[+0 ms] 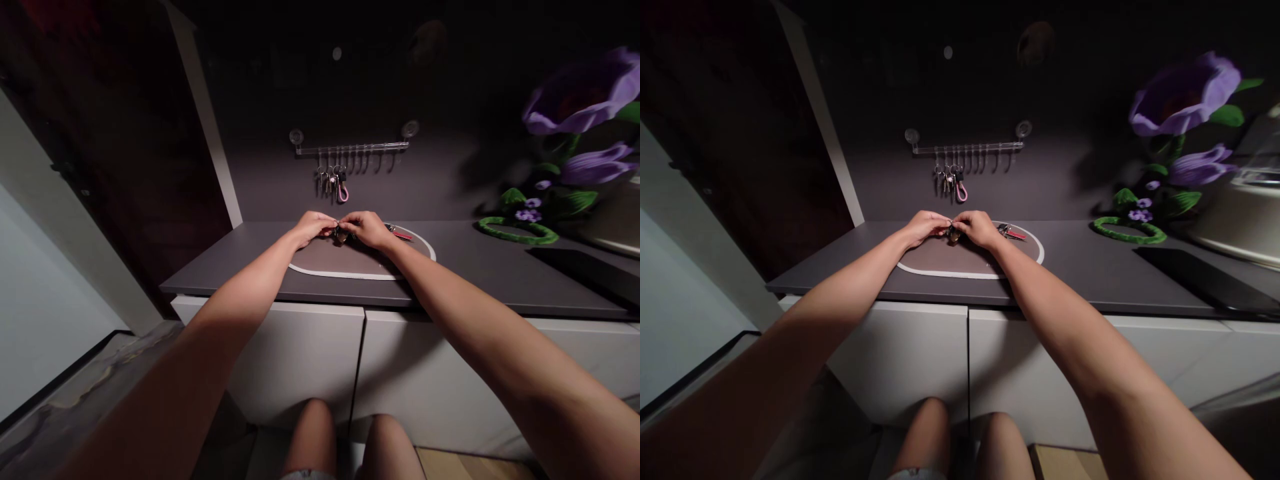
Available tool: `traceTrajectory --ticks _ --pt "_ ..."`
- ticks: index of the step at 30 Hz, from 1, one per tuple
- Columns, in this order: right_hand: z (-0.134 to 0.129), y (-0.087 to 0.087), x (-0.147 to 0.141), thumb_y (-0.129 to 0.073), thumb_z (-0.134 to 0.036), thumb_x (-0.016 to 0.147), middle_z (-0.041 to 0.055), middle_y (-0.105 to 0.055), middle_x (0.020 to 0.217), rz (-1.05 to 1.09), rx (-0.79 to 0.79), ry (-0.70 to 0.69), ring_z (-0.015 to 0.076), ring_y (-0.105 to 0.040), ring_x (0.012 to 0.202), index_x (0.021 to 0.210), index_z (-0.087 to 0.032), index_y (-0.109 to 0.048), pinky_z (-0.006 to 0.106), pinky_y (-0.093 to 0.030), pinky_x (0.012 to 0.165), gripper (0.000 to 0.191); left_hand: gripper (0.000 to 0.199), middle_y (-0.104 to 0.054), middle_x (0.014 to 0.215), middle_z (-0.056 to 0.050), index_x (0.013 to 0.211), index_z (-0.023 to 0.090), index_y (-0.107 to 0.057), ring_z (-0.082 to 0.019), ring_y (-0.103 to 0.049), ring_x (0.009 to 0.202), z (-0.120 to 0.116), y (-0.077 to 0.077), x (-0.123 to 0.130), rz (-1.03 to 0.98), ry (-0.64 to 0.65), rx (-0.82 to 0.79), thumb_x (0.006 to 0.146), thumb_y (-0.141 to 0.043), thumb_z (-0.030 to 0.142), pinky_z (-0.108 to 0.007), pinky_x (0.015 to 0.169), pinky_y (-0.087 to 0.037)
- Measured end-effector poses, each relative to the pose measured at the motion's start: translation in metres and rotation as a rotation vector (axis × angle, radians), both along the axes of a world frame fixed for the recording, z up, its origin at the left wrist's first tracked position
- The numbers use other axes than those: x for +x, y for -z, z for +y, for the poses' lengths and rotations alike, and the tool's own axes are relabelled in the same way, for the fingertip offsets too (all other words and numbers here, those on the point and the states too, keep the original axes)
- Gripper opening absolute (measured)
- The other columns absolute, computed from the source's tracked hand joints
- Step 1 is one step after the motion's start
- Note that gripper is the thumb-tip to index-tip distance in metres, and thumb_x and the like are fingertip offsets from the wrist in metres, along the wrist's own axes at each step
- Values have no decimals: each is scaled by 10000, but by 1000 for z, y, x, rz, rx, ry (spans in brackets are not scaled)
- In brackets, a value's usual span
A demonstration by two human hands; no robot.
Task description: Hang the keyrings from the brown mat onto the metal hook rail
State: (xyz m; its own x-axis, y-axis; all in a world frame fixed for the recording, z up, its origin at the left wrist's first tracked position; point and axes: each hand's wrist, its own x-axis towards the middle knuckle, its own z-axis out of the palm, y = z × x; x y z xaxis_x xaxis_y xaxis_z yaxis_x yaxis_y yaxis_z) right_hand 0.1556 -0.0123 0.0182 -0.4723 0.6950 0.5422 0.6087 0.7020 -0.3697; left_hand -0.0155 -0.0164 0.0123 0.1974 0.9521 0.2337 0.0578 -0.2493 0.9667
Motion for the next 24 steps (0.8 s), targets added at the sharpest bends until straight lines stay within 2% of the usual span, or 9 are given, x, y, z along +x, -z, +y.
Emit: traceTrajectory --ticks 9,16,24 --pt "-1 -3 -1 -533 -277 790 45 -686 837 126 -50 78 131 -590 758 882 -146 -681 241 -425 742 218 119 -632 662 -34 751 89 -663 -65 -533 570 -3 -4 0 -69 -14 -25 633 -641 94 -211 584 -436" --pt "5 2 -1 -533 -308 777 27 -636 751 321 -205 -29 88 -520 608 858 -120 -627 220 -425 633 225 208 -655 747 -43 827 115 -670 -61 -540 595 0 -2 -2 -26 4 14 621 -654 126 -199 570 -401" --pt "-1 -2 -3 -536 -280 755 10 -579 763 541 -358 -94 76 -501 627 788 -142 -533 227 -454 652 142 271 -648 764 -42 879 121 -662 -64 -512 594 4 1 -1 36 -26 103 638 -665 245 -195 548 -365"
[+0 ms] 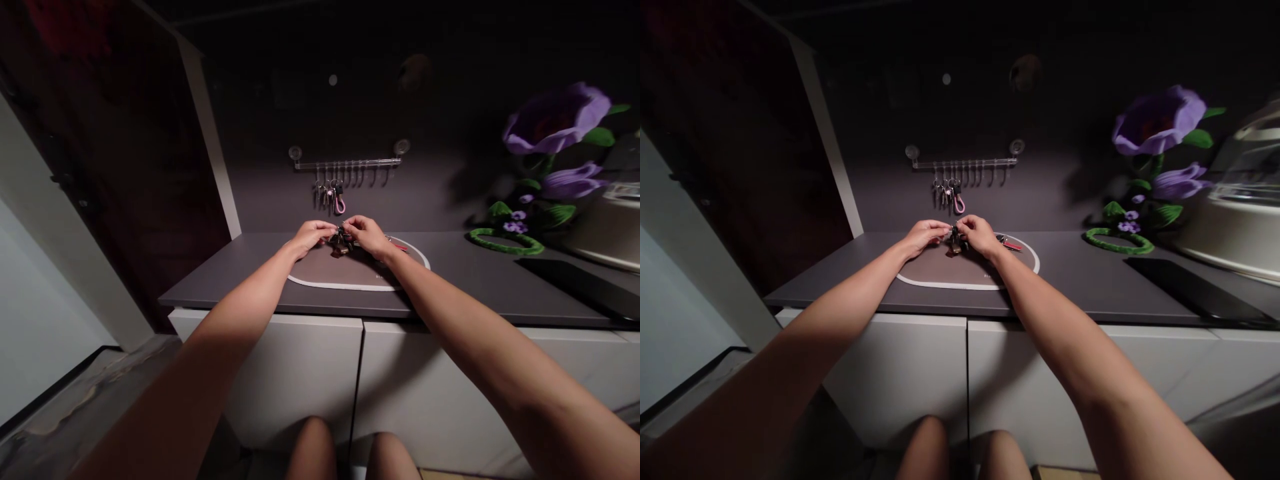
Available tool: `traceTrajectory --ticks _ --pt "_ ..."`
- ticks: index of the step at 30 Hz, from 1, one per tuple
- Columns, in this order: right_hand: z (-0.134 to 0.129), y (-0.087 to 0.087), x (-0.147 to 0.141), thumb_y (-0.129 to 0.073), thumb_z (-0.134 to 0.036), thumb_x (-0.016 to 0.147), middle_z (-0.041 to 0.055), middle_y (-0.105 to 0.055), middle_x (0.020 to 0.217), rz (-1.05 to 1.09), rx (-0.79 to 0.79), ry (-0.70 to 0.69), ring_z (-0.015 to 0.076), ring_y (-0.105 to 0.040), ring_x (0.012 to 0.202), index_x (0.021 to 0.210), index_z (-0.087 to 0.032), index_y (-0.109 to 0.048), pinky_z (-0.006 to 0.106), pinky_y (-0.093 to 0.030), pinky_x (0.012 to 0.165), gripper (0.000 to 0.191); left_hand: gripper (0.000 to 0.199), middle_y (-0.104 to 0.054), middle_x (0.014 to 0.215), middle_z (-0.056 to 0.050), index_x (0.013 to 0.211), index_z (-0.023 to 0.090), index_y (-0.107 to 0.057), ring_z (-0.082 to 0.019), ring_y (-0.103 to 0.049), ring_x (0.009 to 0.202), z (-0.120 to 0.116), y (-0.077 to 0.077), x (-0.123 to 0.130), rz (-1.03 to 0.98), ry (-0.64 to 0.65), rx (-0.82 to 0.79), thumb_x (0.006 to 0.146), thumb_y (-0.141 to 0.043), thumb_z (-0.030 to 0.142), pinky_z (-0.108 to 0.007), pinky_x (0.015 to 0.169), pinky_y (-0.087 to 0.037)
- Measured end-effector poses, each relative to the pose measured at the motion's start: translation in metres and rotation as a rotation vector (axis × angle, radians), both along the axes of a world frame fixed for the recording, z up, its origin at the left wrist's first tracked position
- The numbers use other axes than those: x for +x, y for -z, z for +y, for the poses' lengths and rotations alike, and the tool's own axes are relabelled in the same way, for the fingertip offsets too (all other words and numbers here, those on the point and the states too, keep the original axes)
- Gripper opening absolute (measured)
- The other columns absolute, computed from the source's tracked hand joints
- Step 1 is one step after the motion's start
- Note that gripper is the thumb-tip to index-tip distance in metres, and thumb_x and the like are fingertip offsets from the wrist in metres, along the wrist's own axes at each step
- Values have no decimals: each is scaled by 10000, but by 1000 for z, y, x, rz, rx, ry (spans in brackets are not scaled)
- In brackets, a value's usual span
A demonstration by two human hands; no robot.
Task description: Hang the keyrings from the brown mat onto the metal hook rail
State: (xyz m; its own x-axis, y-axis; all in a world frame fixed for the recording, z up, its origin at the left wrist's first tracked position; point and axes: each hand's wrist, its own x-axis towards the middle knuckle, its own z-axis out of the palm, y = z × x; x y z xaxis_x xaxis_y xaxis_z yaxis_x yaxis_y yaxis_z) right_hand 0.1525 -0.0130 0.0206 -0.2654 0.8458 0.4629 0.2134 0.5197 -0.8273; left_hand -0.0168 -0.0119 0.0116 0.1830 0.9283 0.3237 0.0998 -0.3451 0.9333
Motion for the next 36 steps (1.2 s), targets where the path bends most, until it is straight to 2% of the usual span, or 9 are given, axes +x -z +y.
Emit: traceTrajectory --ticks 6,12,16,22,26,31,36 --pt "7 4 1 -536 -342 739 -21 -527 700 63 29 30 77 -484 621 784 -160 -505 218 -460 624 190 225 -579 655 -2 810 112 -617 -71 -464 546 -2 6 6 159 -23 161 731 -561 315 -212 558 -365" --pt "16 1 3 -566 -384 713 -8 -539 714 190 30 96 80 -503 642 762 -156 -521 244 -484 673 238 224 -553 621 14 749 144 -576 -100 -472 580 -4 11 11 446 -155 349 796 -448 322 -215 576 -354" --pt "22 -16 3 -595 -352 696 -6 -547 706 293 -1 116 77 -519 650 713 -150 -517 255 -492 705 217 232 -572 636 5 753 157 -568 -112 -494 599 -3 11 13 498 -204 383 816 -414 319 -222 590 -353" --pt "41 -51 -2 -546 -274 737 15 -573 732 320 19 221 83 -540 647 733 -146 -522 224 -507 609 130 225 -594 655 -9 745 168 -568 -128 -516 622 2 14 15 534 -248 397 823 -401 297 -238 603 -353" --pt "55 -69 -10 -485 -223 768 26 -584 748 299 35 292 79 -558 635 764 -142 -536 204 -509 576 96 220 -606 670 -10 756 173 -579 -133 -531 640 7 17 15 537 -264 394 824 -405 292 -239 620 -369" --pt "72 -81 -21 -489 -225 770 42 -609 764 362 32 372 88 -576 626 772 -133 -563 219 -510 563 117 225 -606 672 -12 750 175 -571 -133 -542 648 9 19 15 510 -259 395 827 -394 290 -239 630 -377" --pt "93 -82 -27 -498 -263 770 68 -633 741 348 60 445 105 -581 611 803 -114 -590 228 -501 568 179 220 -605 663 -9 738 181 -560 -134 -535 631 11 20 16 503 -255 395 822 -399 304 -241 613 -370"
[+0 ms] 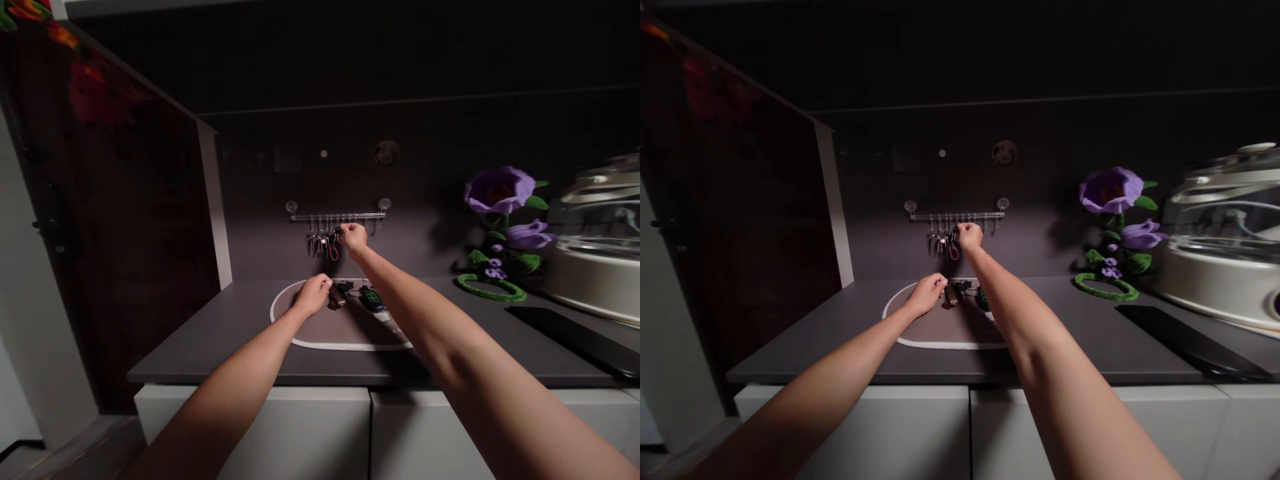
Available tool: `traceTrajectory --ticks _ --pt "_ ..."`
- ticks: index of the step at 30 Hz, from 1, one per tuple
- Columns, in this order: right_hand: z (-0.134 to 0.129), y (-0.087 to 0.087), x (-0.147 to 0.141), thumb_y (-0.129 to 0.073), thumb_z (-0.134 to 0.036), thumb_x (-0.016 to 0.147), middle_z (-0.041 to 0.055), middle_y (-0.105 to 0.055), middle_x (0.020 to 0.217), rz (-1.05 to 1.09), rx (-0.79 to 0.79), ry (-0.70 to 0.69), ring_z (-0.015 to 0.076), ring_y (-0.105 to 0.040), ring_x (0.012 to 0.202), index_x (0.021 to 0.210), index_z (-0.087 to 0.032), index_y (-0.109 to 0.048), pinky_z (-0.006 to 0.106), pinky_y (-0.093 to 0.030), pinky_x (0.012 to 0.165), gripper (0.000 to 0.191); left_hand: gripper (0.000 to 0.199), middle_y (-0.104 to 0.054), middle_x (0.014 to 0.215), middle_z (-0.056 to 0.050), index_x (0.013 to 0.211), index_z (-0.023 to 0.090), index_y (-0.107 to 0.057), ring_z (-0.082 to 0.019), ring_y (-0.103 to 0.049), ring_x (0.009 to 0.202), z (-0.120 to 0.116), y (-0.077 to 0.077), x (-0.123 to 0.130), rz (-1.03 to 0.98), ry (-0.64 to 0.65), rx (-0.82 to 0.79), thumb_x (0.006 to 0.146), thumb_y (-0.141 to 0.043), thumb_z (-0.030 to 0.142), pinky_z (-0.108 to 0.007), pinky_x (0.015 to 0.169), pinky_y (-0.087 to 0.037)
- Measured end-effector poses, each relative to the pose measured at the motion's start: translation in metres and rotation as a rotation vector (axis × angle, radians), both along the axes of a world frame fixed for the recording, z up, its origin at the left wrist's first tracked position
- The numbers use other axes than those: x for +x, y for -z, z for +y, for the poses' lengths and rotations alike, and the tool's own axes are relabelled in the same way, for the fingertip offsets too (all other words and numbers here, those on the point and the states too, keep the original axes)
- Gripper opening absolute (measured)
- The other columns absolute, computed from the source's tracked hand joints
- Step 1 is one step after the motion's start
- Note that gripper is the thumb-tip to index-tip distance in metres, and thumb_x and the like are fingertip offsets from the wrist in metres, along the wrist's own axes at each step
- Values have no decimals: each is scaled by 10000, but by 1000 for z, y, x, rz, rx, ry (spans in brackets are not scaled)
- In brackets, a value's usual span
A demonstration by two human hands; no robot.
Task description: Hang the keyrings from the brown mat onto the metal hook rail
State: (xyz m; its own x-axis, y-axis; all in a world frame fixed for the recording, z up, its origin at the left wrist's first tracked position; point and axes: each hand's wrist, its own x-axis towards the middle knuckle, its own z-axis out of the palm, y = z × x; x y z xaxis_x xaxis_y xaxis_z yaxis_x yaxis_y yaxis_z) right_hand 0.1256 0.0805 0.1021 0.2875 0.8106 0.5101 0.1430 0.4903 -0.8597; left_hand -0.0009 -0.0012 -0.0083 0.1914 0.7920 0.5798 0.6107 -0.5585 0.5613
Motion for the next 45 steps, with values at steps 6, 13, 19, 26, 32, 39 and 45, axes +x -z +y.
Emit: traceTrajectory --ticks 6,13,19,26,32,39,45 --pt "23 5 -1 -491 -353 758 66 -640 645 -42 12 97 135 -599 597 771 -103 -621 261 -498 605 282 228 -610 659 -13 731 175 -562 -131 -539 624 1 -1 0 -5 5 -13 825 -402 307 -240 611 -375" --pt "32 13 -3 -514 -326 742 64 -650 662 -65 -23 207 144 -618 635 773 -105 -655 243 -482 630 263 226 -594 630 2 708 164 -559 -116 -523 600 4 2 -1 -32 8 0 819 -411 293 -226 595 -369" --pt "37 23 3 -513 -300 753 46 -649 677 -89 -12 171 125 -605 630 812 -132 -654 226 -480 641 227 199 -594 637 -1 715 159 -561 -112 -530 609 4 2 -2 -63 4 1 811 -417 258 -222 610 -377" --pt "27 24 8 -516 -258 766 28 -628 709 -74 -49 63 92 -568 609 884 -137 -613 192 -463 598 195 174 -574 639 0 722 151 -548 -101 -513 591 4 1 -2 -101 10 -58 809 -410 213 -221 614 -385" --pt "1 18 10 -469 -122 768 -1 -574 663 46 -119 -112 54 -501 545 840 -127 -588 167 -436 559 139 161 -570 646 8 734 150 -547 -89 -496 571 9 4 -4 -114 8 -60 804 -409 196 -219 618 -395" --pt "-32 14 13 -506 -86 733 6 -569 689 81 -157 -83 51 -461 525 839 -128 -574 182 -423 535 133 161 -556 640 11 734 149 -543 -84 -477 557 9 4 -6 -119 -4 -44 803 -399 172 -208 593 -391" --pt "-65 21 11 -514 -82 737 17 -588 714 114 -193 -225 50 -496 560 807 -137 -557 176 -425 543 99 163 -558 649 6 748 148 -551 -86 -481 563 8 0 -8 -106 -31 -50 807 -400 153 -209 602 -396"
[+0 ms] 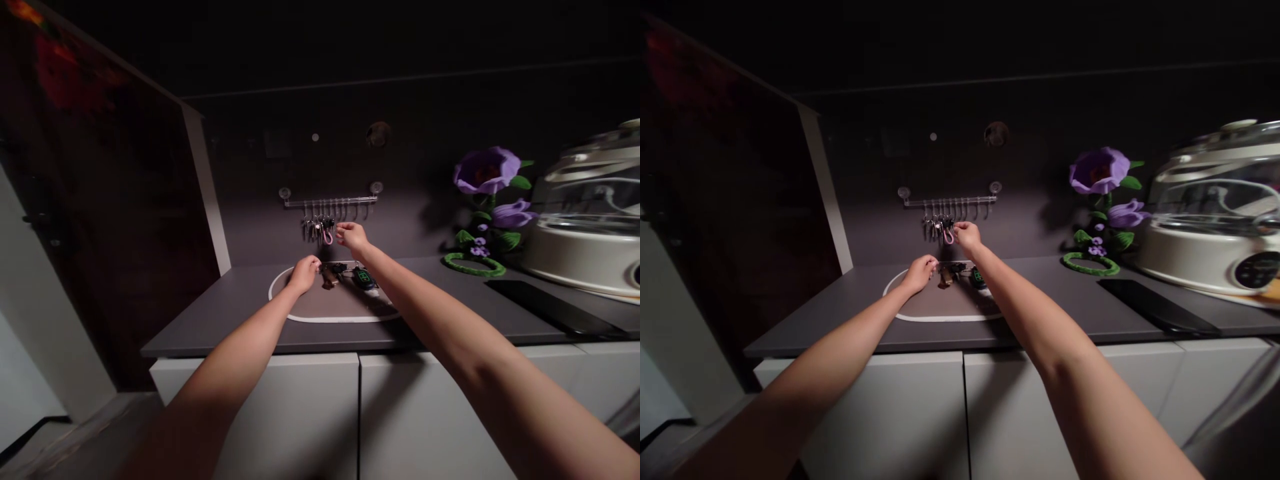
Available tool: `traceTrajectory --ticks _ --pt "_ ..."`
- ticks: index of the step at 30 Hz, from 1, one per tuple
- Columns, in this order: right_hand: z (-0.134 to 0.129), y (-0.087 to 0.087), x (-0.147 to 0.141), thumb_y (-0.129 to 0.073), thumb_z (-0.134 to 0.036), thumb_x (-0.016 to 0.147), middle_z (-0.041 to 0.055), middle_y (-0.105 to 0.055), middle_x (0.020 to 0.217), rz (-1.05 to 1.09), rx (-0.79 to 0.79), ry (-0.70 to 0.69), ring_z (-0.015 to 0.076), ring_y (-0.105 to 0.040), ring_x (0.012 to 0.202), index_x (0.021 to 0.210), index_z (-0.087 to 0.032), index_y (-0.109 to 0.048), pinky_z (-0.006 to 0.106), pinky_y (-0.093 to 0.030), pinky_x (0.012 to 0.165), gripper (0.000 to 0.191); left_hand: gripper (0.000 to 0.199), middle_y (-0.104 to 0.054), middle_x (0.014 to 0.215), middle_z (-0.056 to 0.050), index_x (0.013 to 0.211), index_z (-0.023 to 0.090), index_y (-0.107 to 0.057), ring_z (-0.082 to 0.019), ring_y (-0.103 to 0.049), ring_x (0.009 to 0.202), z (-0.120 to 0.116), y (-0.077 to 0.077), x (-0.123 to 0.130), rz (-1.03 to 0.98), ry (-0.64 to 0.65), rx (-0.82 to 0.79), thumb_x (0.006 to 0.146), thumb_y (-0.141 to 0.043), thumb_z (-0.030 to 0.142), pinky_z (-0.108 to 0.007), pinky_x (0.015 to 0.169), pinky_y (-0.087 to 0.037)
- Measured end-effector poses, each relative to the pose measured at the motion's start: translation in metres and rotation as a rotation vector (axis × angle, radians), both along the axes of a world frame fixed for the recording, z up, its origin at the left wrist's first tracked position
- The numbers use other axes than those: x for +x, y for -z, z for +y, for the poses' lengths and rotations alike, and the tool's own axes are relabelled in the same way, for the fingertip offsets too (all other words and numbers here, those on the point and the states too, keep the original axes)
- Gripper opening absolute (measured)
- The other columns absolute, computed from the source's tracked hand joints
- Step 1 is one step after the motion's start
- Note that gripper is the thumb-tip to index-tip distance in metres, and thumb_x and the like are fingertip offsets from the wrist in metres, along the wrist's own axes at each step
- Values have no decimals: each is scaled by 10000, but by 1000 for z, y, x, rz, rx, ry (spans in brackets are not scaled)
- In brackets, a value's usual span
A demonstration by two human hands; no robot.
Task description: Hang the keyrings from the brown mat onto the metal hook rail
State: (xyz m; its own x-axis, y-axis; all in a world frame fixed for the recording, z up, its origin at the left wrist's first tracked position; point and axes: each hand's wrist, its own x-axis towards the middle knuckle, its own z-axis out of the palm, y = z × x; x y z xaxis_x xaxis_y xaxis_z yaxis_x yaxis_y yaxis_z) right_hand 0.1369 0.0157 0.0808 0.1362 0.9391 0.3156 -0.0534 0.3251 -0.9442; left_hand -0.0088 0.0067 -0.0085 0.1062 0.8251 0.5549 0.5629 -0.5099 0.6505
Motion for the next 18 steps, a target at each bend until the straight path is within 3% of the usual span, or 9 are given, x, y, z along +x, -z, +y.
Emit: traceTrajectory --ticks 5,10,18 --pt "-17 28 6 -521 -121 745 28 -615 730 -132 21 -106 64 -530 594 790 -135 -566 179 -409 560 66 154 -582 682 -7 785 147 -578 -99 -512 610 -1 -1 -2 49 -15 10 803 -425 142 -221 640 -416" --pt "-13 59 16 -548 -161 731 30 -648 764 -418 114 -58 90 -559 669 821 -132 -604 212 -435 665 110 161 -621 799 -41 859 138 -603 -122 -549 707 -2 -1 -3 107 -23 19 794 -457 126 -253 724 -440" --pt "-14 64 19 -570 -167 747 43 -682 844 -961 227 56 145 -592 792 812 -166 -669 234 -409 751 119 258 -598 972 -88 994 145 -628 -167 -545 901 5 5 -5 260 -66 49 804 -454 134 -290 871 -408"
